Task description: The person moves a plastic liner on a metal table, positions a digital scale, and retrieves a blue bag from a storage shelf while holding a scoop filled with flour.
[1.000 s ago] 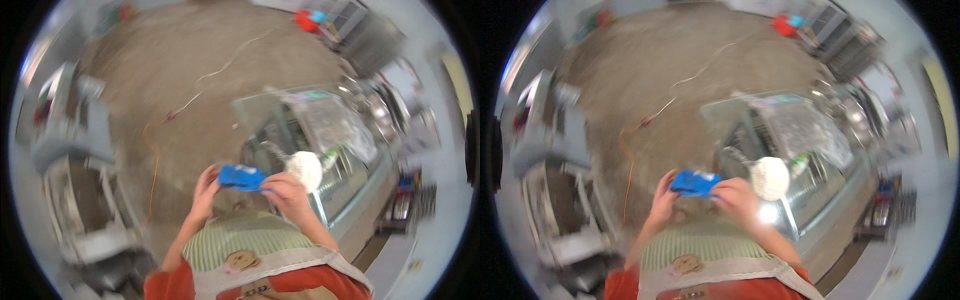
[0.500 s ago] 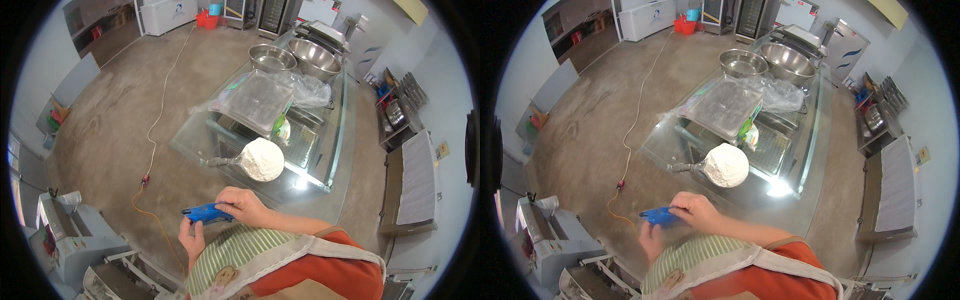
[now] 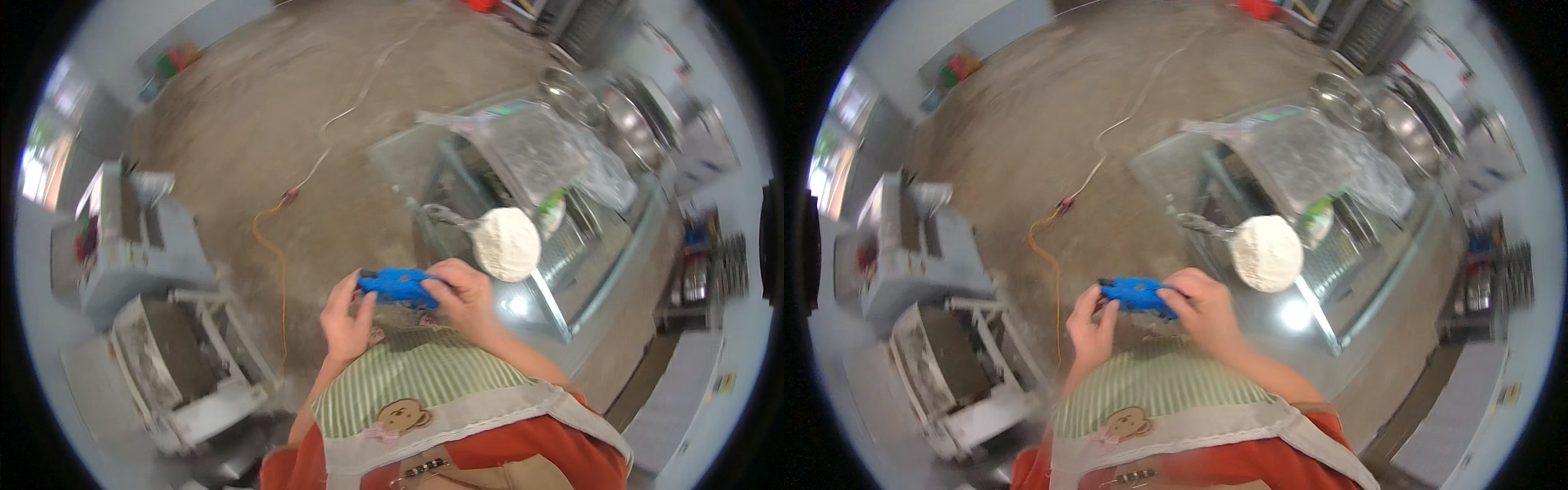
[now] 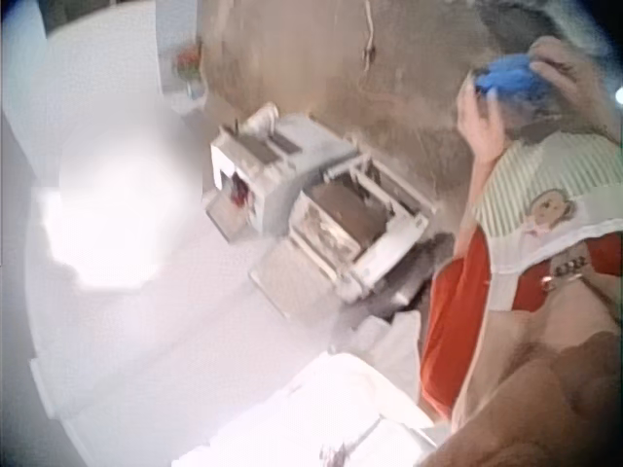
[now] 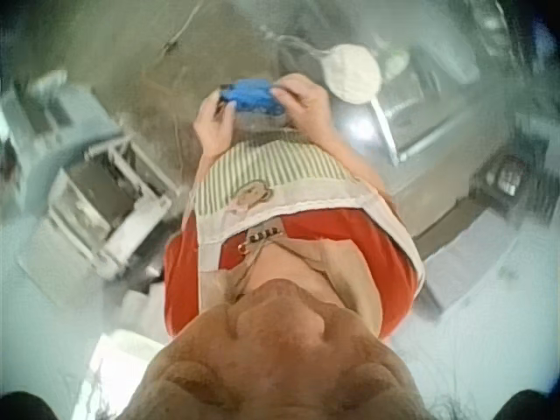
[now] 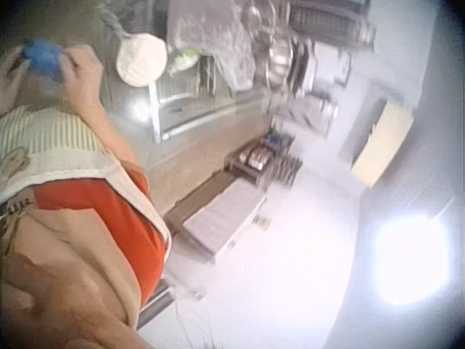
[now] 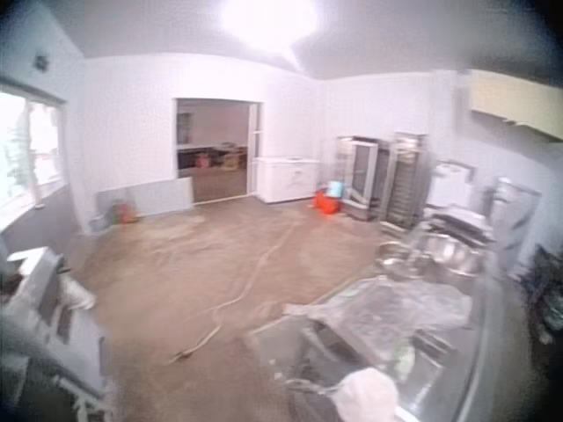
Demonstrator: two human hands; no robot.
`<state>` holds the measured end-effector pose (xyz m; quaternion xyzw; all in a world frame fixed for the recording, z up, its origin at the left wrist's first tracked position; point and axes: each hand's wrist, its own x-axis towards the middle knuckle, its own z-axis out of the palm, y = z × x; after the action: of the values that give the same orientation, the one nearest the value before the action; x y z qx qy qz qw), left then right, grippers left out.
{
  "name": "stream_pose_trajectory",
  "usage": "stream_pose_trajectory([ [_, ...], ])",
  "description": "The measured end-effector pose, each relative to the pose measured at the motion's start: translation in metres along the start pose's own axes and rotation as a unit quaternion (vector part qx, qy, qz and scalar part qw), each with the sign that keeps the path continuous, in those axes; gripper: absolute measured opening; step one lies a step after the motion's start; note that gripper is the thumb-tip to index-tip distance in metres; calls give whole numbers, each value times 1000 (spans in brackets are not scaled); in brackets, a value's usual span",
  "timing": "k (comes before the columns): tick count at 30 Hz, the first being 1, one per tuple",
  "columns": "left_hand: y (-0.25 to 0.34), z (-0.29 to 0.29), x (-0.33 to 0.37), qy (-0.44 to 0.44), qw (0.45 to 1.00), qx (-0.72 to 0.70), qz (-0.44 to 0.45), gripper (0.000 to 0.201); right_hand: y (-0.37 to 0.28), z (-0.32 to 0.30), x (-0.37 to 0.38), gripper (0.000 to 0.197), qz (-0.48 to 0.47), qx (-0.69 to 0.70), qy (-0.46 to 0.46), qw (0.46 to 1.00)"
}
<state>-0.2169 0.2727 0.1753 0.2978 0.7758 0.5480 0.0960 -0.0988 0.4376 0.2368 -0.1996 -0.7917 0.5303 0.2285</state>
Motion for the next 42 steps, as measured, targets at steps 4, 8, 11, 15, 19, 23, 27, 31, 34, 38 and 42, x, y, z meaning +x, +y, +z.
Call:
stream_pose_trajectory([
  [4,14,-7,3,65,997,9,47,42,3,5,5,11,-6,-40,-14,999],
  [8,7,-28,-6,49,977,152,143,36,-2,20,10,8,-44,-107,-79,990],
  [11,17,-38,-2,-24,973,180,143,25,-6,19,13,6,-91,-111,-83,986],
  [15,-1,-48,-8,-71,955,223,180,25,0,28,12,6,-81,-101,-115,985],
  [19,-3,-62,-23,-107,950,267,125,13,2,44,13,6,-101,-121,-192,969],
  [23,3,-80,-28,-159,950,264,45,11,-6,54,18,6,-89,-120,-231,961],
  [27,16,-96,-25,-222,946,236,-31,17,-16,59,28,7,-121,-119,-243,955],
  [31,8,-102,-24,-243,937,239,-72,22,-10,63,34,10,-165,-136,-275,937],
  [34,-18,-101,-31,-220,931,290,-14,20,8,76,35,16,-155,-96,-302,936],
  [38,4,-106,-8,-127,963,223,89,21,34,62,30,46,-56,33,-79,995],
  [42,32,-107,8,-149,987,60,-19,25,47,51,8,71,202,184,-108,956],
])
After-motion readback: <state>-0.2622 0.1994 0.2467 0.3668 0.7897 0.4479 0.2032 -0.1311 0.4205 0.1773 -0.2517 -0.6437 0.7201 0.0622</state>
